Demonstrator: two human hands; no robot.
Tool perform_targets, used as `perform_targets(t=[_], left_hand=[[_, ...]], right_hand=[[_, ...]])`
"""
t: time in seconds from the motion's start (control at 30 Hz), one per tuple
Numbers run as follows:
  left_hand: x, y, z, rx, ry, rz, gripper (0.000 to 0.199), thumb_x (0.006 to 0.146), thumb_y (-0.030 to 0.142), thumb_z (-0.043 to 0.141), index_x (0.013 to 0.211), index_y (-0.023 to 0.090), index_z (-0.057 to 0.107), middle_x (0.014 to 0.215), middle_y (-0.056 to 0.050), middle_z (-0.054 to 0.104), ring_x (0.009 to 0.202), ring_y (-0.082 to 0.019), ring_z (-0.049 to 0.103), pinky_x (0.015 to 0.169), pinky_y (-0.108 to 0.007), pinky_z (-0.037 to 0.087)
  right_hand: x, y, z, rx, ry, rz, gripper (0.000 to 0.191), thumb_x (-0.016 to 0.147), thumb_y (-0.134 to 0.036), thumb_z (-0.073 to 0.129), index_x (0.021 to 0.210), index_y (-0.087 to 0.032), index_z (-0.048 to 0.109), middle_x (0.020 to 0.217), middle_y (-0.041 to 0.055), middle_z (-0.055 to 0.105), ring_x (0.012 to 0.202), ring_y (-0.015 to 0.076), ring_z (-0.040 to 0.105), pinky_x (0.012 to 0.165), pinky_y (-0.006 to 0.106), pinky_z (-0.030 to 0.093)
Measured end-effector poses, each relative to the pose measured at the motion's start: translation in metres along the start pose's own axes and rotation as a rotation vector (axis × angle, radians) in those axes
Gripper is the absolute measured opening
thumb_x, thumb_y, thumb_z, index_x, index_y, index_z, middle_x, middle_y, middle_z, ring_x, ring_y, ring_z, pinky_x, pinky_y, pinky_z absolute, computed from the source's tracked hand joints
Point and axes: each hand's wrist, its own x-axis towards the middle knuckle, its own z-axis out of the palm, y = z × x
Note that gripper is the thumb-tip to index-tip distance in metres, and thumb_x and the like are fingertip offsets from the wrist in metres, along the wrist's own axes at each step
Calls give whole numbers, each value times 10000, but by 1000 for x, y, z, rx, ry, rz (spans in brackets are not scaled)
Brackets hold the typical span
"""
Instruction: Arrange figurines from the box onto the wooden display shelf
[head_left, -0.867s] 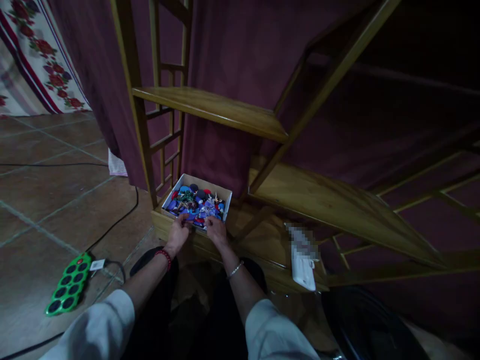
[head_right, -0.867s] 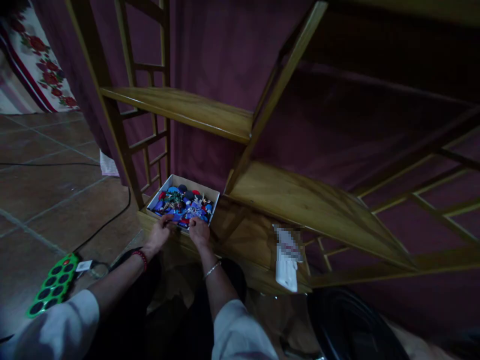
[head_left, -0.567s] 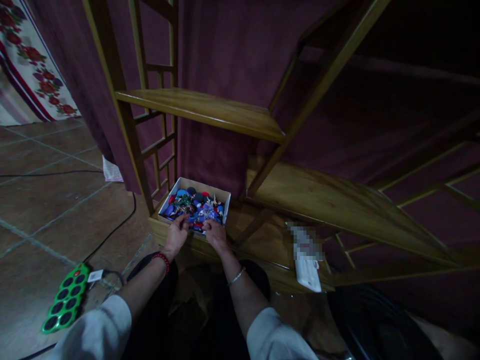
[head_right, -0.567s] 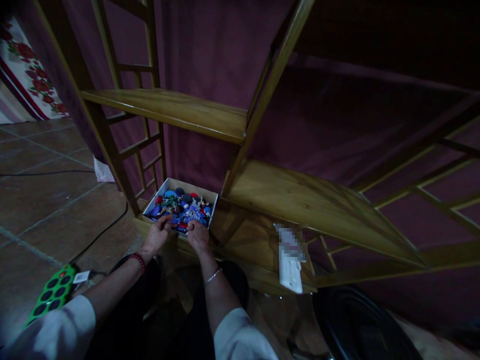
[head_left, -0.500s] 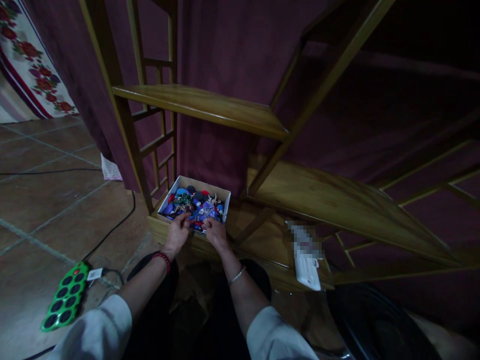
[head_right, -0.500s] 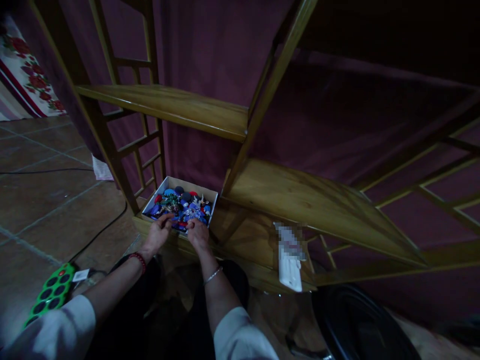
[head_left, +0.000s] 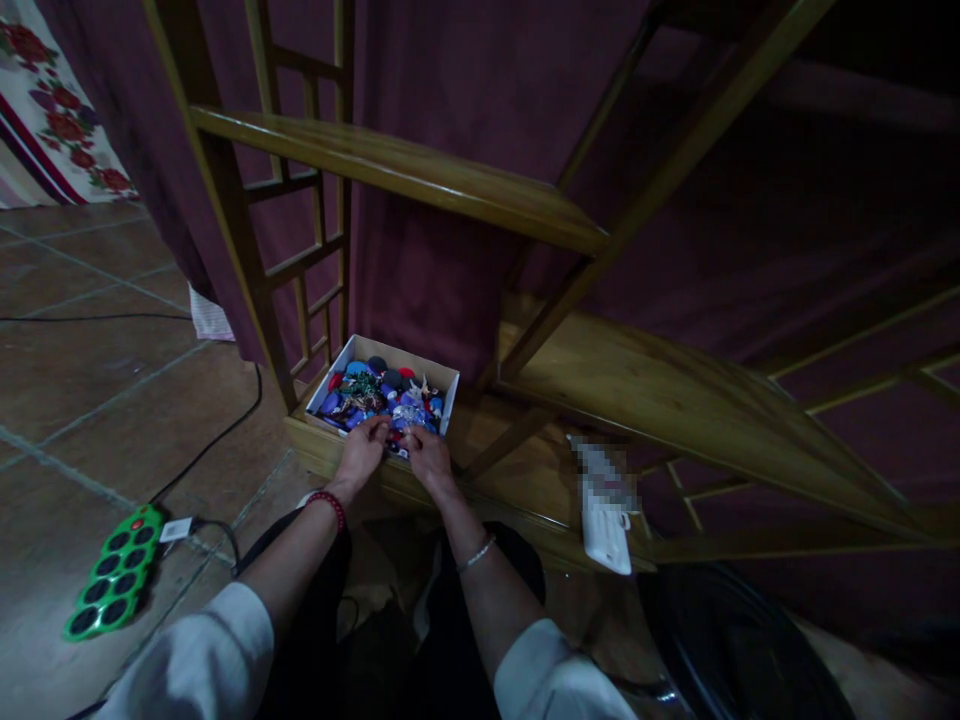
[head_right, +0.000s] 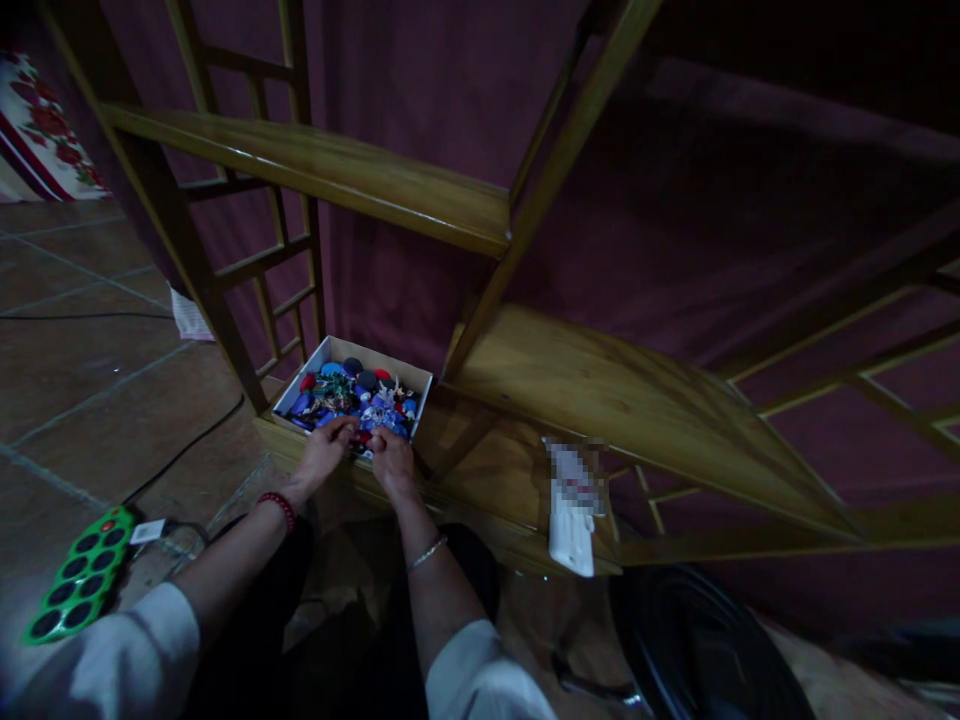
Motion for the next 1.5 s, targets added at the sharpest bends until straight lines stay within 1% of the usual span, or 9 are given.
perform_targets(t=[0.1,0.27,0.4,0.53,0.73,0.93,1.1,1.37,1.5], left_hand=[[7,5,-1,-42,-71,-52,255,739,297,504,892,129,620,669,-35,647,596,-134,575,582,-249,451],[12,29,-10,-179,-235,-205,201,693,323,568,666,125,593,604,-24,620,504,-99,526,486,-217,389],[13,43,-16,-203,-301,-279,139,665,257,602,663,119,584,591,-23,620,518,-104,543,484,-214,360],[12,50,-20,-257,-315,-318,109,646,212,620,686,126,565,558,-3,605,542,-108,563,509,-211,361],[5,56,-22,-353,-330,-383,133,604,183,657,660,131,548,578,-10,609,562,-107,578,541,-212,380],[-2,54,-20,-392,-346,-336,240,502,249,730,620,126,561,575,-19,605,560,-117,561,490,-202,320],[-7,54,-19,-362,-355,-293,225,500,247,722,601,127,562,523,-9,595,500,-91,499,479,-204,291],[-11,56,-16,-389,-290,-297,283,475,180,723,708,132,570,533,1,604,541,-122,554,529,-228,352],[-11,58,-14,-402,-319,-304,255,473,179,735,653,134,560,548,-9,612,566,-132,573,572,-245,391]], right_hand=[[3,3,0,52,-30,-4,248,799,-192,431,886,-258,654,782,-38,689,738,113,617,690,200,450],[7,10,2,122,-47,-11,239,776,-189,451,864,-242,667,762,-29,686,710,118,620,670,200,464],[10,16,6,213,-51,5,252,770,-201,451,890,-245,668,767,-33,690,707,116,623,663,203,477],[13,19,12,281,-40,16,246,774,-230,455,886,-249,673,754,-37,690,692,120,629,657,212,488],[15,20,13,270,-20,-3,241,765,-225,482,900,-269,676,845,-35,693,771,137,629,719,242,488],[13,22,11,332,-12,-7,226,745,-231,502,873,-267,683,811,-35,692,761,146,626,715,257,490],[7,18,3,347,-32,2,198,728,-239,525,838,-255,689,779,-30,690,763,147,628,724,254,486],[6,15,2,296,2,19,197,722,-238,546,861,-230,686,845,0,694,806,149,632,761,244,466],[8,15,2,260,27,0,181,733,-263,535,824,-227,687,800,0,695,750,154,632,713,247,470]])
